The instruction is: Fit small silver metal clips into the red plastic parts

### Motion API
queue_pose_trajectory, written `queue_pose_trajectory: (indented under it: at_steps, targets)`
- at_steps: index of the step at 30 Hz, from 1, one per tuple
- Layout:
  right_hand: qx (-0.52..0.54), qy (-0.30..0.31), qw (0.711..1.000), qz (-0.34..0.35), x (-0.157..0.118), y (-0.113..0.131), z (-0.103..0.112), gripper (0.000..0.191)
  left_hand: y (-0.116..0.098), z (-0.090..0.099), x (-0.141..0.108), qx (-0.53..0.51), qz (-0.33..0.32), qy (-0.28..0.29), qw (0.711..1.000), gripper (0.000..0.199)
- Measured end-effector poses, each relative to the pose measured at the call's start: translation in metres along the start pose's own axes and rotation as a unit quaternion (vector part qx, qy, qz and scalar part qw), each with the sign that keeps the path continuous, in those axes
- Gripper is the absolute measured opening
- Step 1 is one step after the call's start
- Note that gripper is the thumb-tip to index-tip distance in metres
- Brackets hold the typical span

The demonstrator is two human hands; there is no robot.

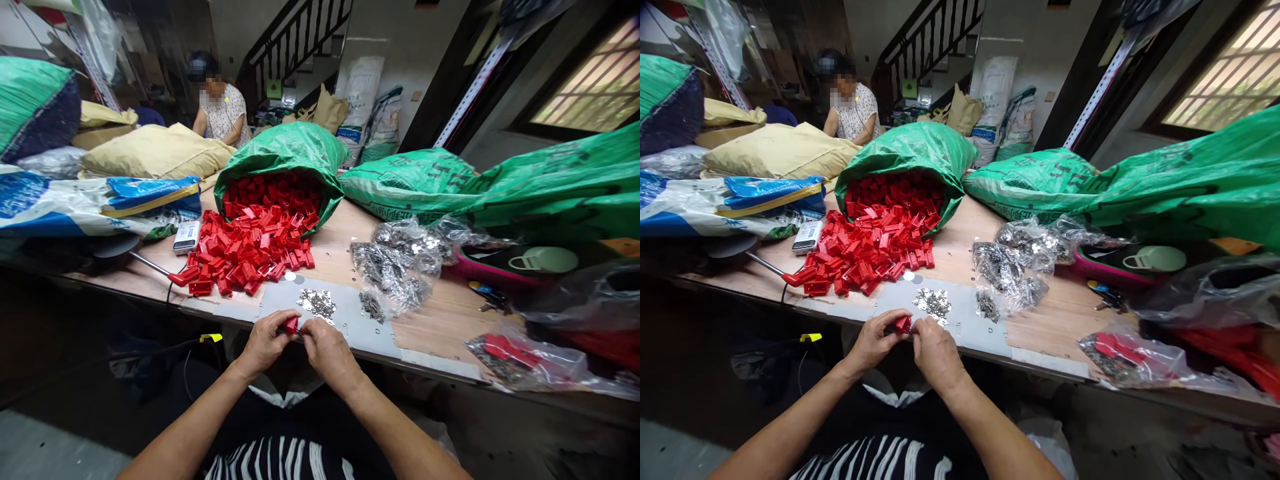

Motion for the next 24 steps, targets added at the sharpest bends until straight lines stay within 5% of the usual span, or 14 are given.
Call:
queue_pose_trajectory:
  at_steps: [18, 24]
  targets:
    - [0.065, -0.014, 0.998, 0.012, 0.005, -0.011, -0.004, 0.014, -0.007, -0.003, 0.001, -0.006, 0.018, -0.026, 0.999, 0.042]
    - [0.140, -0.055, 0.986, 0.068, 0.000, -0.018, 0.001, 0.023, -0.012, 0.001, -0.006, 0.001, 0.043, -0.050, 0.998, 0.032]
Point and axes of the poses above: each hand's wrist, its own x-axis towards the middle knuckle, its own z-axis out of the back of the hand, y = z × x, the point moved 3 cm from there along x, towards the middle knuckle, and after that the axes turned 5 degrees about y, right-handed, at the moved point
